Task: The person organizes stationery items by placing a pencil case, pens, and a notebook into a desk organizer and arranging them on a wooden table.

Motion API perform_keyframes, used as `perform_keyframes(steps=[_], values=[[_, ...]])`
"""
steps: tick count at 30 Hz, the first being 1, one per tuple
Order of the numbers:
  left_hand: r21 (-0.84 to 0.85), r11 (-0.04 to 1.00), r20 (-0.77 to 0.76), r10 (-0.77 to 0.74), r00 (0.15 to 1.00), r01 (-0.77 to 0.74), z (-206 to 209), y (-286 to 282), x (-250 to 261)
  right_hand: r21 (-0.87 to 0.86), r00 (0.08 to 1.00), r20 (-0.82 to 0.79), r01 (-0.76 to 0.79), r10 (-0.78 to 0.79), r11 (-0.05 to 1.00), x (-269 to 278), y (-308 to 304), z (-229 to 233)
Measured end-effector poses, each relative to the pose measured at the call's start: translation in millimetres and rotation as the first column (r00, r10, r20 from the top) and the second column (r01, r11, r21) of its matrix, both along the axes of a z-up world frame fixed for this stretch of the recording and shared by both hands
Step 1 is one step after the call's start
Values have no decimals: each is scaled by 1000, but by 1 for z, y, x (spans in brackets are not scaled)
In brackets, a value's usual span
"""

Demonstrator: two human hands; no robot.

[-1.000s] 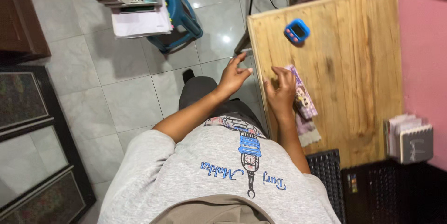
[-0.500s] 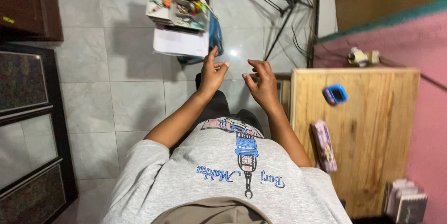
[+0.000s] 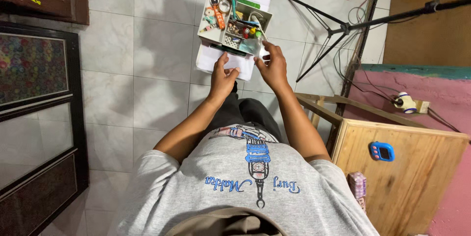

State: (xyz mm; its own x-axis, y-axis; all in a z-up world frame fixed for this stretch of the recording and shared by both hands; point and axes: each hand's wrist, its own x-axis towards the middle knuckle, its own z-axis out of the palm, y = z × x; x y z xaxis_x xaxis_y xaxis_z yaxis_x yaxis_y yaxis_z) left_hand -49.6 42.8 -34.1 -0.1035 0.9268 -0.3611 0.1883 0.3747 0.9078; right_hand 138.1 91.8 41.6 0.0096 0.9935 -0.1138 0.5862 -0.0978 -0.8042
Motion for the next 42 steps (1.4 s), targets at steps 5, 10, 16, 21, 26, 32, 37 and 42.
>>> perform_keyframes(steps=[5, 10, 16, 21, 26, 32, 37, 42], values=[[-19, 1000, 35, 17, 999, -17, -17, 24, -19, -50, 995, 4, 97, -97, 994, 1, 32, -59], [29, 998, 66, 49, 997, -52, -35, 39, -20, -95, 986, -36, 159, -163, 983, 3, 57, -104], [-92, 994, 102, 73, 992, -63, -31, 43, -14, -3, 986, -55, 155, -155, 988, -1, 89, -142], [-66, 996, 53, 69, 996, -65, -38, 39, -15, 18, 982, 38, 182, -183, 983, -3, 98, -176], [-51, 999, 41, 17, 999, -15, -53, 43, 0, -1, 964, 12, 267, -267, 964, -13, 107, -164], [-76, 997, 73, -2, 997, 7, -73, 60, 26, 18, 940, -28, 339, -339, 940, -20, 119, -139], [-125, 992, 174, 45, 984, -23, -88, 74, 37, -5, 939, -53, 340, -339, 941, -18, 121, -146], [-157, 987, 146, 45, 988, -21, -95, 84, 40, -62, 963, 7, 268, -268, 961, -13, 114, -159]])
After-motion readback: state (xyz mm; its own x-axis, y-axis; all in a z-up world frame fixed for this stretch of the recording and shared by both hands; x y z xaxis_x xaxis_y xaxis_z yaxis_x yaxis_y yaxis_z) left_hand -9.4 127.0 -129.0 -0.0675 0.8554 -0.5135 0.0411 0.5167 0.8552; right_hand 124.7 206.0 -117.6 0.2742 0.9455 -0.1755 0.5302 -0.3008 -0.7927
